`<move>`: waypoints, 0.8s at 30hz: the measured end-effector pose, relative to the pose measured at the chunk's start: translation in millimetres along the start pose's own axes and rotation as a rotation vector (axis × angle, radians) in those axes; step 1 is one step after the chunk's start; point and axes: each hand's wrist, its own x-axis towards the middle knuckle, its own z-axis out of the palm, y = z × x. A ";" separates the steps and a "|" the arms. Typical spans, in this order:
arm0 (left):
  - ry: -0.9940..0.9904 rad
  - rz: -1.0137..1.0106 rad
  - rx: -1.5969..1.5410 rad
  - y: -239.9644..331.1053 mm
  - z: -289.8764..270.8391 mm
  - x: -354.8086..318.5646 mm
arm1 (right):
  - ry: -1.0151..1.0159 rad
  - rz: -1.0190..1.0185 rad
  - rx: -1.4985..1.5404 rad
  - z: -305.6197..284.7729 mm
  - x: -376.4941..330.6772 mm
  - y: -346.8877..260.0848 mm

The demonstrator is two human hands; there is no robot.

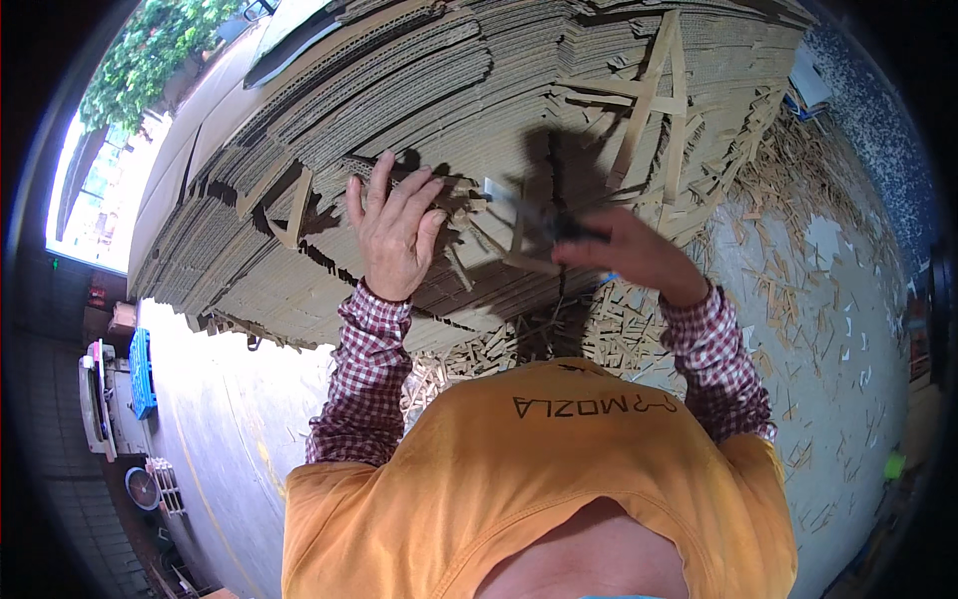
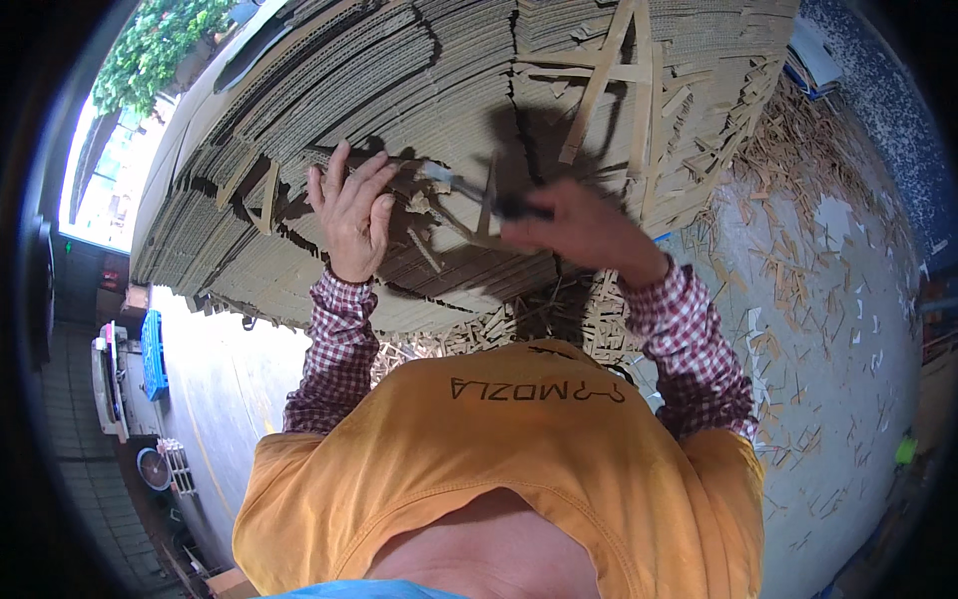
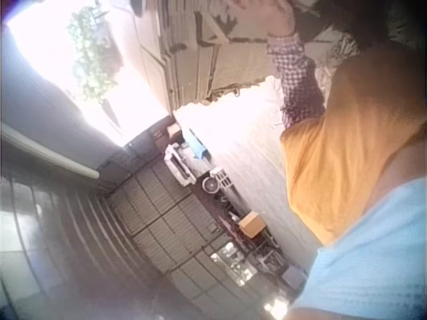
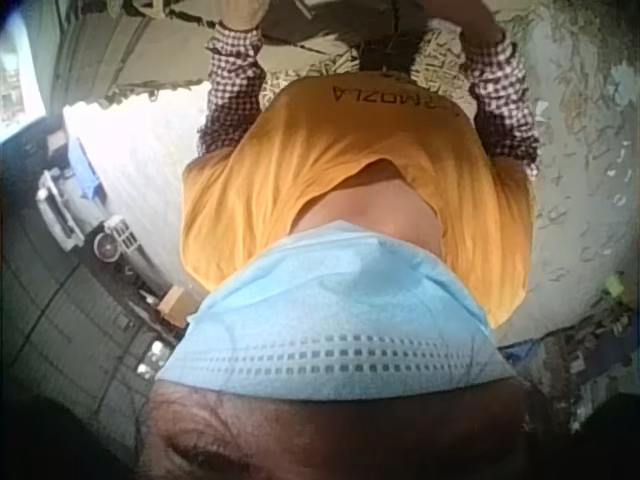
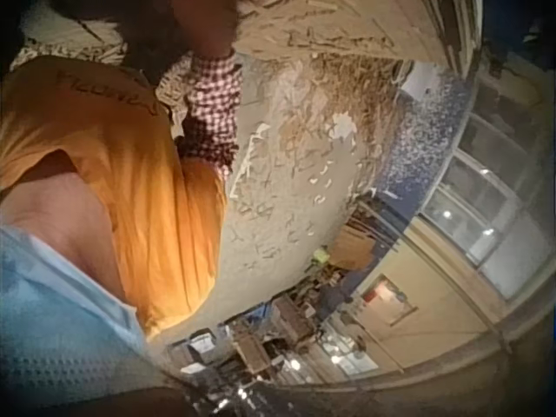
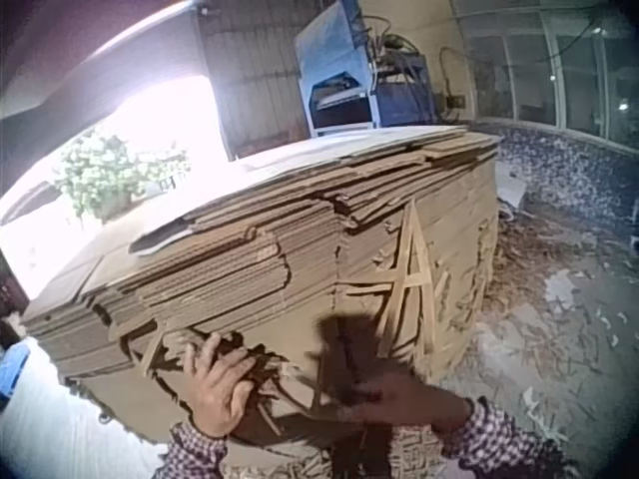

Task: Using a utility knife to cut shapes out of a large stack of cardboard sheets.

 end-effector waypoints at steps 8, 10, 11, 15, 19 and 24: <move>0.028 0.004 -0.138 -1.6 1.1 1.4 | 0.313 0.040 -0.167 -17.3 62.3 -33.6; 0.154 -0.032 -0.238 4.2 -1.7 4.0 | 0.327 -0.033 -0.058 10.0 55.6 -6.3; 0.208 -0.017 -0.234 8.7 -4.4 7.9 | 0.306 -0.056 -0.128 33.6 40.2 10.2; 0.023 0.020 -0.019 -0.4 -3.5 10.6 | 0.114 0.012 0.126 76.1 14.0 39.5; 0.079 0.044 -0.067 -1.0 -6.3 14.2 | 0.074 0.105 -0.106 -3.6 8.7 -11.8; 0.037 0.025 -0.041 -2.1 -6.8 13.4 | 0.321 0.009 -0.071 -14.2 16.4 -22.7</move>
